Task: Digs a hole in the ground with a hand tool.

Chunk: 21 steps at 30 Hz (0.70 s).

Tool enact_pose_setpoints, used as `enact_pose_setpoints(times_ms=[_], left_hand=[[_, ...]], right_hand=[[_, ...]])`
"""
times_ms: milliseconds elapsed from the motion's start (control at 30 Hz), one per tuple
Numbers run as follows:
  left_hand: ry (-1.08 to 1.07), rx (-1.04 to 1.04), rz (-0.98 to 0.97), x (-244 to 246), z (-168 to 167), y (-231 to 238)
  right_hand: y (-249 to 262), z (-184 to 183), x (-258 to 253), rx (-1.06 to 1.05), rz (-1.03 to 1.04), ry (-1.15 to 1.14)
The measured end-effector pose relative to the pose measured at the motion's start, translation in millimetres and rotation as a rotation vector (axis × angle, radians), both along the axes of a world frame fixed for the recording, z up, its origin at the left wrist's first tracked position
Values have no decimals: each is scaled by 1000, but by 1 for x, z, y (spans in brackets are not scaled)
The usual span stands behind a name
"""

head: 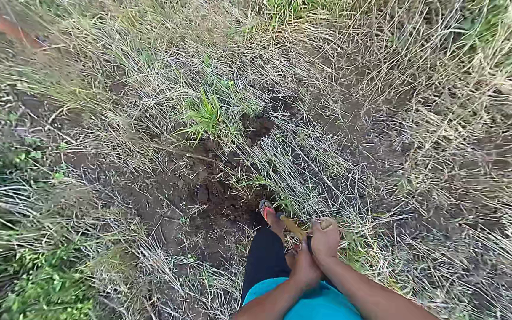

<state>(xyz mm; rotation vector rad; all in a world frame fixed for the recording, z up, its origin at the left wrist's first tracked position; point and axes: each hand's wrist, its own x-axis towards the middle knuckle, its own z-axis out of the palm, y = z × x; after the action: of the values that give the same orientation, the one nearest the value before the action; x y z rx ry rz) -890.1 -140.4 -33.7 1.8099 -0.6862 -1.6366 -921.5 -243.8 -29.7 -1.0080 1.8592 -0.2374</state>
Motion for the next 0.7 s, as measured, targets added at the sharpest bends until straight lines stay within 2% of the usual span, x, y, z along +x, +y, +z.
enact_pose_setpoints(times_ms=[133,200,333,533,700], left_hand=[[-27,-7,-47,14,-4,-1],[-26,-41,-30,3,-6,3],[-35,-48,2,-58,-13,1],[44,26,-132,-163,-35,-9],[53,62,-244,-184,-39,-36]], right_hand=[[0,-8,11,15,4,-2],[3,-8,1,0,0,-10],[-1,-16,-56,-7,77,62],[-10,-39,-174,-10,186,232],[-38,-40,-200,33,212,294]])
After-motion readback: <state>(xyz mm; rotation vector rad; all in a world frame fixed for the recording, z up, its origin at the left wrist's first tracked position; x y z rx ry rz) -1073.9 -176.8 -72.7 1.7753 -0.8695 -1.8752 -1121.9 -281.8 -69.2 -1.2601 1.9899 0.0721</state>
